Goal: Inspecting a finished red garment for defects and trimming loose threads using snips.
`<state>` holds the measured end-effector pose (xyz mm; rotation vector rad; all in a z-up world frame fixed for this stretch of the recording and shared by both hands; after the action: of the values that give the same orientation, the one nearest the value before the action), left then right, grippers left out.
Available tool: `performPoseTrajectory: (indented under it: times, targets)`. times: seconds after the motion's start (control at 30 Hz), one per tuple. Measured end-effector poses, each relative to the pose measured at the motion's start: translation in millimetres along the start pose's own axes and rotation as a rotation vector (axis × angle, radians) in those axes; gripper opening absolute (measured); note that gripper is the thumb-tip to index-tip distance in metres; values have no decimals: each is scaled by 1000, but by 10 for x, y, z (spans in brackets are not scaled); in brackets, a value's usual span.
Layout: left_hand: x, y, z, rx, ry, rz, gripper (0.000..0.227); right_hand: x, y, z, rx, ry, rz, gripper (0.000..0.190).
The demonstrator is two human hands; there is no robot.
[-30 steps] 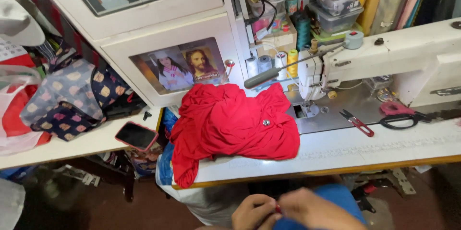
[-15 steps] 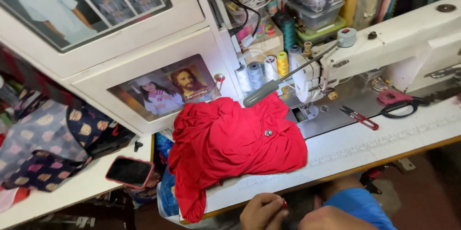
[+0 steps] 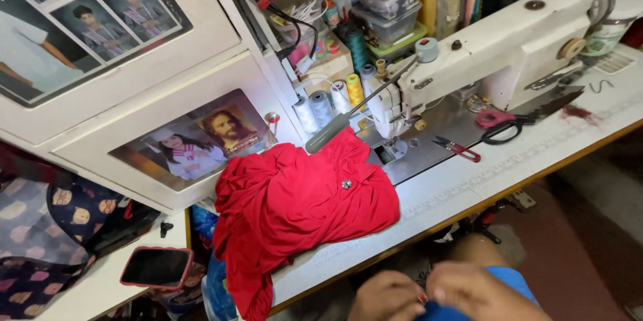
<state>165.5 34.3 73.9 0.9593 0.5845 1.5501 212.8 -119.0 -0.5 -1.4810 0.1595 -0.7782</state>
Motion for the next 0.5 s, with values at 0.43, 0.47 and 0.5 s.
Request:
performPoseTrajectory:
  times: [0.43, 0.47, 0.5]
  targets:
    - [-156, 135, -431, -242, -111, 28, 15, -173, -269, -198, 139, 96, -161, 37]
    - [-324, 103, -538, -205, -241, -76, 18, -37, -216, -277, 168, 286, -218, 38]
    - [-389, 193, -548, -205, -252, -84, 18, -69, -182, -284, 160, 297, -217, 38]
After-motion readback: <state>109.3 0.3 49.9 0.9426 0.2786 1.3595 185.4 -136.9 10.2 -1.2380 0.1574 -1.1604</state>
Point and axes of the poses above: each hand's wrist, its own z-axis towards the middle knuckle, its own x-axis out of the back of the hand, y = z × x, the point moved 8 cm from there along z, towards the middle knuckle, and after that the axes turned 4 degrees about x, right-handed, at the moved point
